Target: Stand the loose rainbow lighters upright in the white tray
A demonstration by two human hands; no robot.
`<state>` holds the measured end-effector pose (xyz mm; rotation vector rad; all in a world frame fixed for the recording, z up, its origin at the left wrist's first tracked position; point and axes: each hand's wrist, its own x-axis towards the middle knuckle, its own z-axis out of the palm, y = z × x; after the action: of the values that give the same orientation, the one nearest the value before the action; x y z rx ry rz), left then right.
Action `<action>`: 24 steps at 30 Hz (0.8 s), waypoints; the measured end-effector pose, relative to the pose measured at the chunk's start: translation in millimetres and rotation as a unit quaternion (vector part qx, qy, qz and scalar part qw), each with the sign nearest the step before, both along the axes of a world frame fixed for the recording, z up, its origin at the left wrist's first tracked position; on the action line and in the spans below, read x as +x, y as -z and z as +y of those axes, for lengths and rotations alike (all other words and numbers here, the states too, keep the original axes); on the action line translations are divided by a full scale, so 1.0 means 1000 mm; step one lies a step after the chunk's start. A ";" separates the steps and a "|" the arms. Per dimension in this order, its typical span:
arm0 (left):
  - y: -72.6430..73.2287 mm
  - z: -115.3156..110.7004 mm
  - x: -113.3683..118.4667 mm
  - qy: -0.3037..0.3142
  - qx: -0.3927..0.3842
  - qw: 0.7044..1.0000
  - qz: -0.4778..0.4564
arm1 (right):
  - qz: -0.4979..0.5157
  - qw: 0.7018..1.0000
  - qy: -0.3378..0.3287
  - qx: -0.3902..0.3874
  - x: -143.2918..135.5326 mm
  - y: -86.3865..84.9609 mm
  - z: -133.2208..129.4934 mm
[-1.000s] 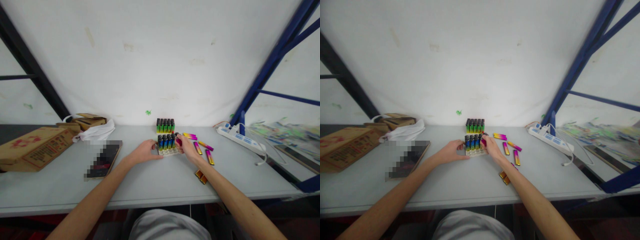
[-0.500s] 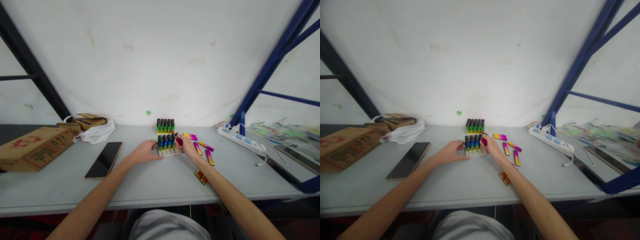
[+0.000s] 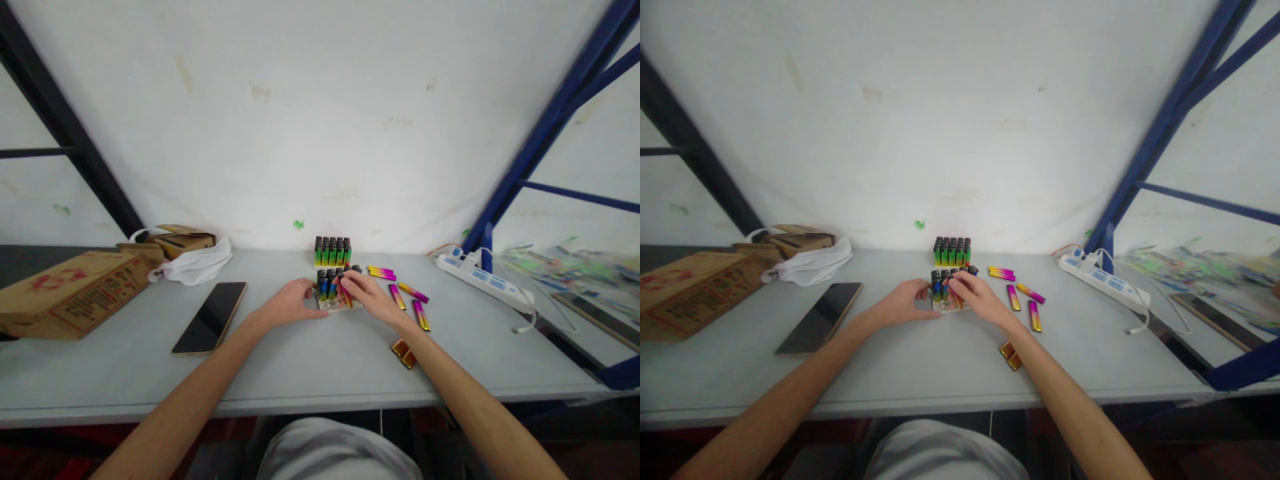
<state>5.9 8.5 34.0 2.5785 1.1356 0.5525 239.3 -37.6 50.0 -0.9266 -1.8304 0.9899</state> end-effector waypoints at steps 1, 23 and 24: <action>0.000 0.000 0.000 -0.001 0.000 1.000 -0.003 | -0.013 0.999 0.015 0.027 0.000 0.001 0.000; 0.008 0.002 0.002 -0.001 -0.004 1.000 0.013 | -0.173 0.970 0.117 0.124 -0.024 0.015 0.008; 0.007 0.001 0.002 0.000 -0.006 1.000 0.013 | -0.195 0.966 0.109 0.130 -0.025 0.014 0.008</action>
<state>8.3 9.7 27.2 2.5831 1.1423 0.5127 214.3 -29.4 36.0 -1.1887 -2.0626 0.4366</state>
